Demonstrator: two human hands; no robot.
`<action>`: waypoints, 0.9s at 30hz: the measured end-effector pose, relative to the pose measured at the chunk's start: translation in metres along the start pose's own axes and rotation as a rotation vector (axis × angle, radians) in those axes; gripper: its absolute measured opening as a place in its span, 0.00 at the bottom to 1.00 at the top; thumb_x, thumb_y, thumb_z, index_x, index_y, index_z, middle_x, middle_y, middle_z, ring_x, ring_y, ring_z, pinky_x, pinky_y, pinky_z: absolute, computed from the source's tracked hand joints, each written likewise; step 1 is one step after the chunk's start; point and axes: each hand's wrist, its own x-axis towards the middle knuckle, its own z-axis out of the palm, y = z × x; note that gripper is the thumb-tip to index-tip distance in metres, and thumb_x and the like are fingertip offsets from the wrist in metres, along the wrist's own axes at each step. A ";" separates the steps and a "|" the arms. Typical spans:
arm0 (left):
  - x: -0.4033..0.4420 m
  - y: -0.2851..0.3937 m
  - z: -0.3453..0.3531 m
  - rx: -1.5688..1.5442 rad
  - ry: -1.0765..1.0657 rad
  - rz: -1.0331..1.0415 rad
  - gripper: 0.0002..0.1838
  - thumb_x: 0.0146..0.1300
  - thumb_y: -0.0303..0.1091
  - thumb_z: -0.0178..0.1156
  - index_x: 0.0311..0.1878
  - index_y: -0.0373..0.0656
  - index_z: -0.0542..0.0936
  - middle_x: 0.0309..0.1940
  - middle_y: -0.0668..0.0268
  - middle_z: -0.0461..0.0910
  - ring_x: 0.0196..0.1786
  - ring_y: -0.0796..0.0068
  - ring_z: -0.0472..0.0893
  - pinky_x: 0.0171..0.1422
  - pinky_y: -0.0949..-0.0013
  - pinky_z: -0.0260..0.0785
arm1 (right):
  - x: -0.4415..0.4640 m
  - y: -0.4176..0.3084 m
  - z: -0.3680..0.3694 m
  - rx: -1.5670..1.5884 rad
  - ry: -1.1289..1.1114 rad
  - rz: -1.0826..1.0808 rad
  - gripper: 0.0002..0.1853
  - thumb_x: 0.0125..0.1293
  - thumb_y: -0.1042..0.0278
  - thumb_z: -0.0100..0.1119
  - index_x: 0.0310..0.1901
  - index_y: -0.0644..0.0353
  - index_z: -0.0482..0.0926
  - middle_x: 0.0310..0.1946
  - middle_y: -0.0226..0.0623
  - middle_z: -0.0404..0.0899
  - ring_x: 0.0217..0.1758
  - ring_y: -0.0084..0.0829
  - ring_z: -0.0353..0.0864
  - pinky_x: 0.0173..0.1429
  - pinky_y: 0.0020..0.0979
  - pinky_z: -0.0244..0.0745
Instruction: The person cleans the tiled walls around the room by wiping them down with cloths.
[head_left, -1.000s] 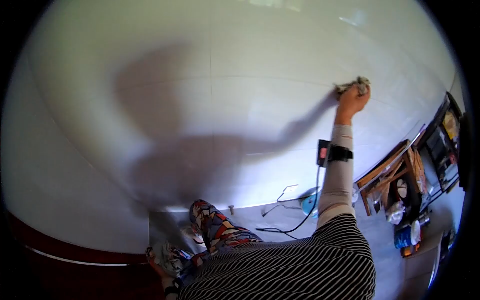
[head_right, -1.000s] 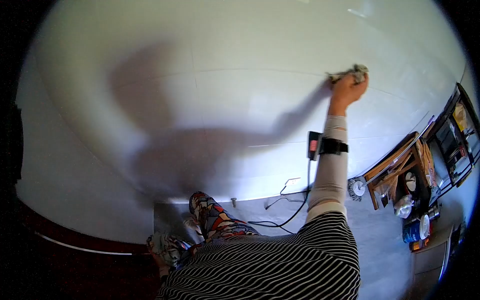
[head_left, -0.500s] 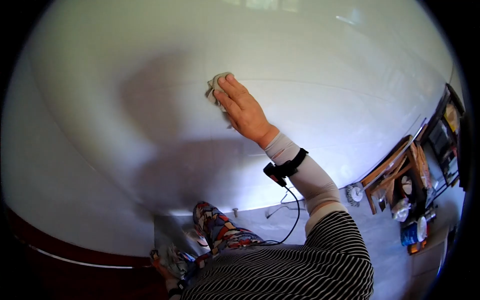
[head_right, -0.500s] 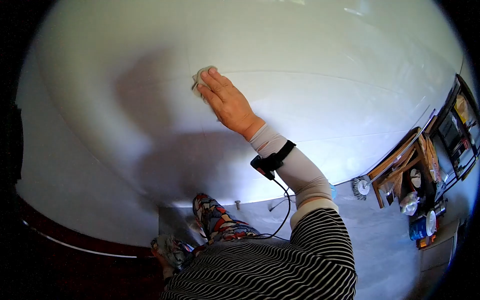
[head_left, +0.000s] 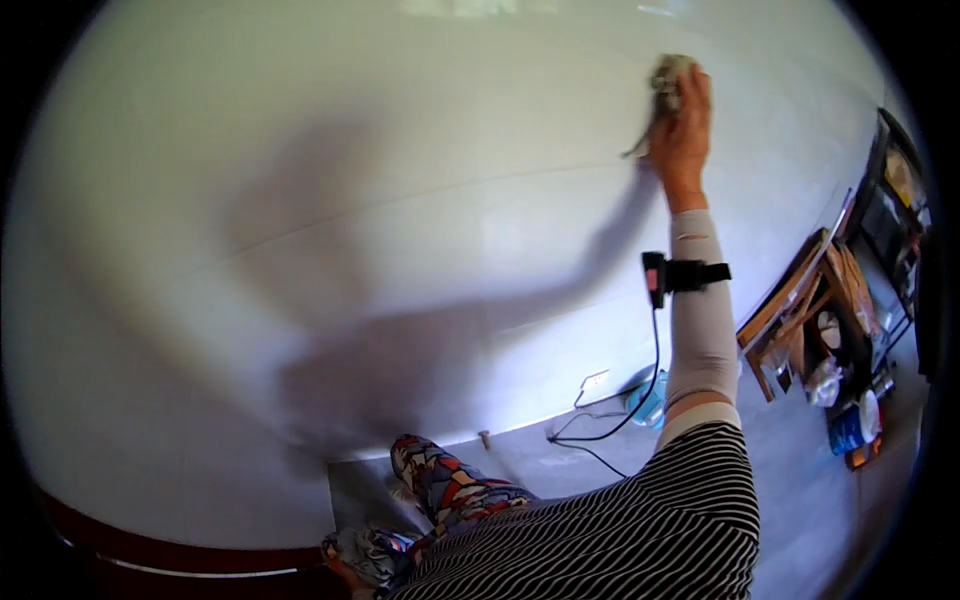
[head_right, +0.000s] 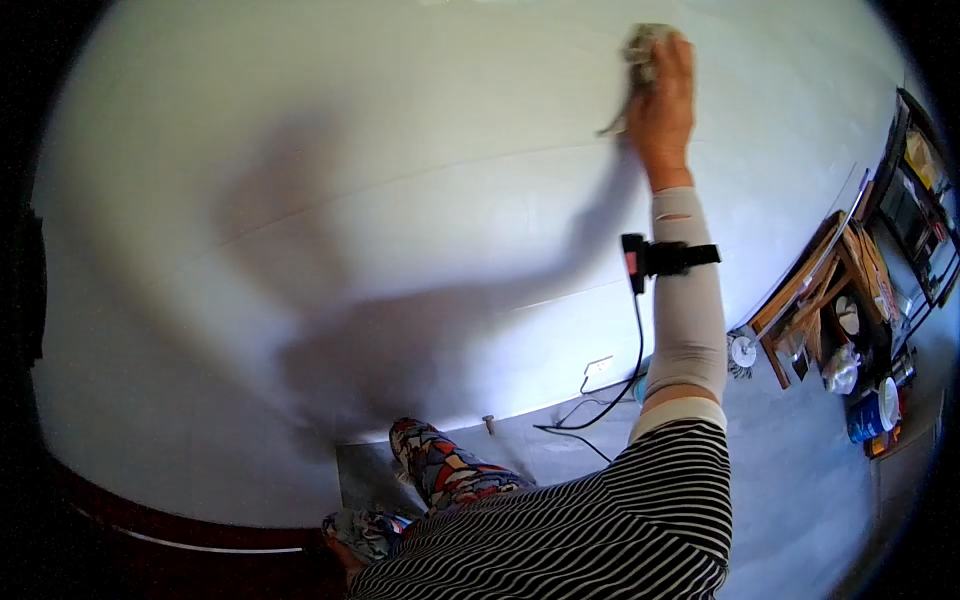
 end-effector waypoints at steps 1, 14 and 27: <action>0.001 -0.001 -0.002 0.003 -0.006 0.004 0.35 0.71 0.58 0.38 0.70 0.40 0.63 0.65 0.53 0.67 0.62 0.54 0.72 0.65 0.52 0.70 | -0.007 0.031 -0.003 -0.049 0.013 0.054 0.31 0.55 0.87 0.47 0.65 0.63 0.66 0.69 0.47 0.63 0.74 0.47 0.58 0.77 0.40 0.55; 0.037 -0.020 -0.059 0.168 0.033 0.194 0.32 0.72 0.54 0.41 0.69 0.39 0.64 0.63 0.53 0.69 0.60 0.54 0.74 0.63 0.52 0.71 | -0.275 0.094 -0.062 0.096 -0.065 1.163 0.20 0.65 0.77 0.49 0.59 0.69 0.70 0.53 0.47 0.76 0.56 0.41 0.76 0.63 0.35 0.70; -0.022 -0.007 -0.022 -0.101 -0.001 -0.014 0.32 0.73 0.52 0.43 0.72 0.41 0.60 0.70 0.55 0.61 0.69 0.55 0.65 0.72 0.53 0.61 | -0.145 -0.031 0.001 0.119 0.200 0.606 0.24 0.63 0.79 0.46 0.63 0.67 0.68 0.68 0.54 0.63 0.71 0.50 0.62 0.75 0.40 0.55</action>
